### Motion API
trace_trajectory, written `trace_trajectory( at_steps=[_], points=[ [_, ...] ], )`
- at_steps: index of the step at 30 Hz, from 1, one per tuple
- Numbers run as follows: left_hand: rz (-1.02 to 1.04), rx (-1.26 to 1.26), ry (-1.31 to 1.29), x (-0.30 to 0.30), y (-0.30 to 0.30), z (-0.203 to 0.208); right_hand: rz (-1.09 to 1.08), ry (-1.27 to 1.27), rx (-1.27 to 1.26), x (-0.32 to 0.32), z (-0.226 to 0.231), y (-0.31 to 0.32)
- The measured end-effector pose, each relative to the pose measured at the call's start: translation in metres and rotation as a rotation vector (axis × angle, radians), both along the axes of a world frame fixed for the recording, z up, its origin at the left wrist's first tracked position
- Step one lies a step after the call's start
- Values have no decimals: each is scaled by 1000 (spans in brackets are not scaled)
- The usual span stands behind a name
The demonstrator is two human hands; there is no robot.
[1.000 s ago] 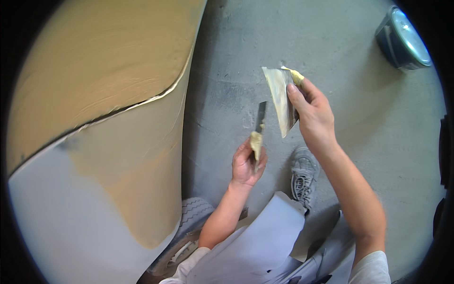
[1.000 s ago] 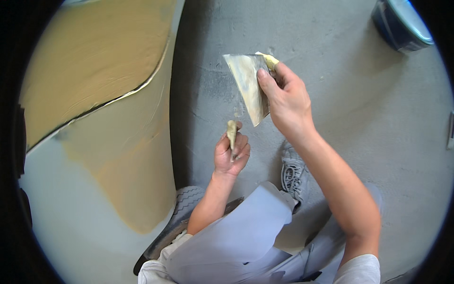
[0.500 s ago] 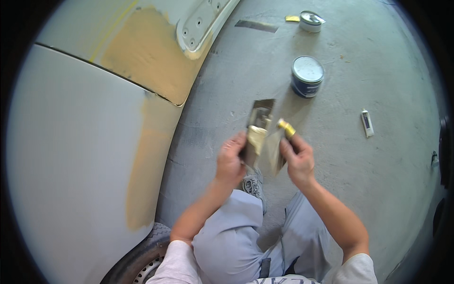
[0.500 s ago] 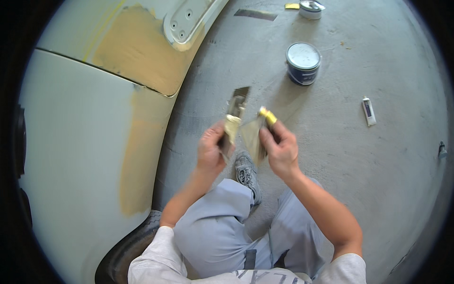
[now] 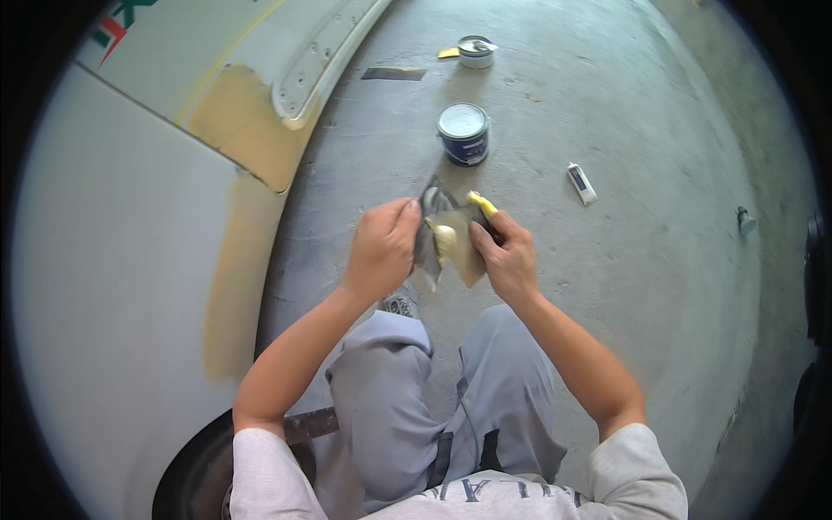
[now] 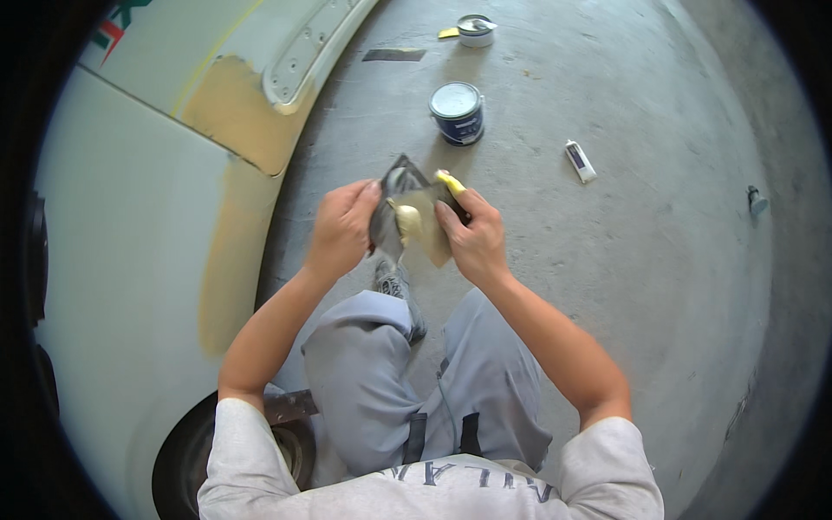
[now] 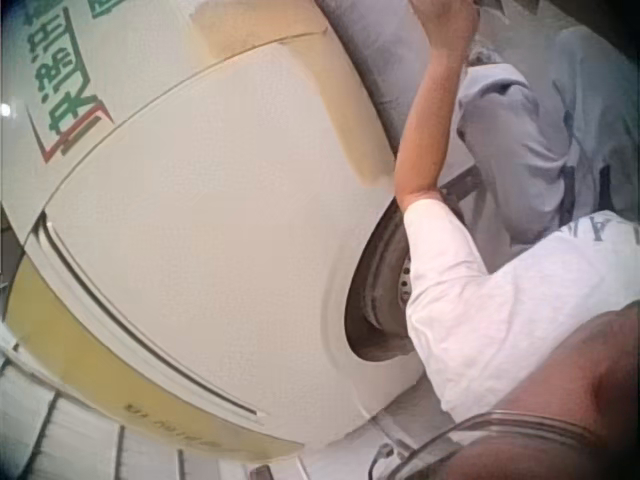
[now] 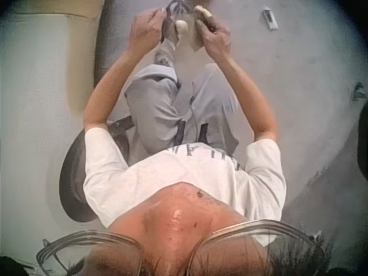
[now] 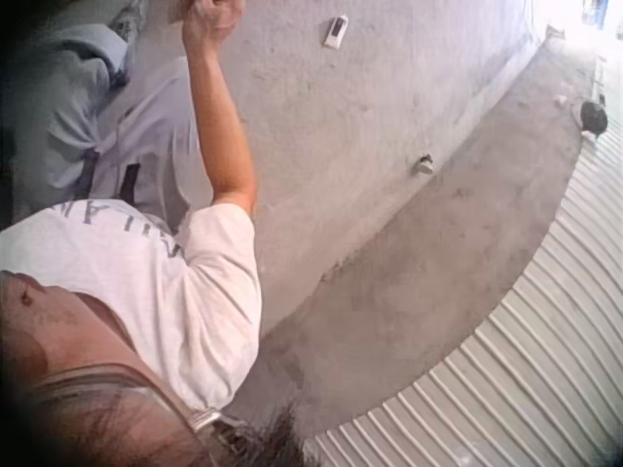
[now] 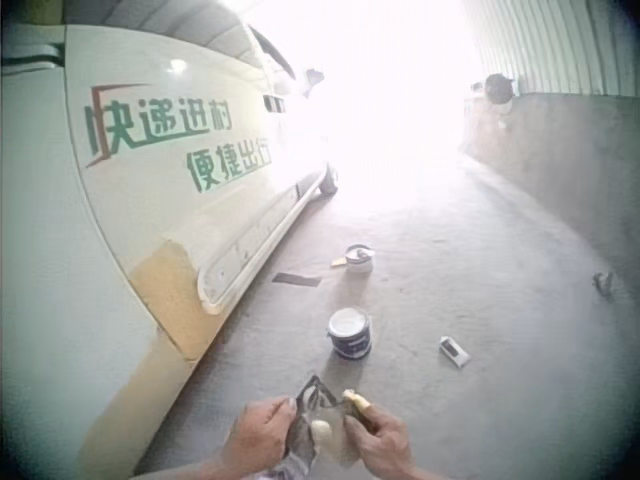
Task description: The person applies beige body filler to a white vehicle panel using a large metal scraper and a smaller yellow-handled putty knife. They repeatedly scoop filler from the scraper onto the panel, spread it over the surface, and smooth it near the wheel arch and panel edges.
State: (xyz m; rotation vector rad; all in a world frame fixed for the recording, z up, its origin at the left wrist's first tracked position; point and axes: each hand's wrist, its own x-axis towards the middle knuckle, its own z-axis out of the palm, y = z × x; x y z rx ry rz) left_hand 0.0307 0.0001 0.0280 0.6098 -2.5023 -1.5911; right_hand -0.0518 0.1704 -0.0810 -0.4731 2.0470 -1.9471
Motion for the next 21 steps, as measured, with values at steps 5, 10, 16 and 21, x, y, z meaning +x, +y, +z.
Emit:
trace_trajectory(
  at_steps=[5,10,16,21],
  points=[
    [63,28,75,-11,0,-12,66,-307,-74,31,35,36],
    [78,183,111,-12,29,-11,-189,179,-456,41,73,49],
    [-29,916,170,-21,56,9,-131,1077,-222,34,60,38],
    [-29,1232,97,-39,37,-2,-51,1122,-26,-5,54,41]
  ],
)
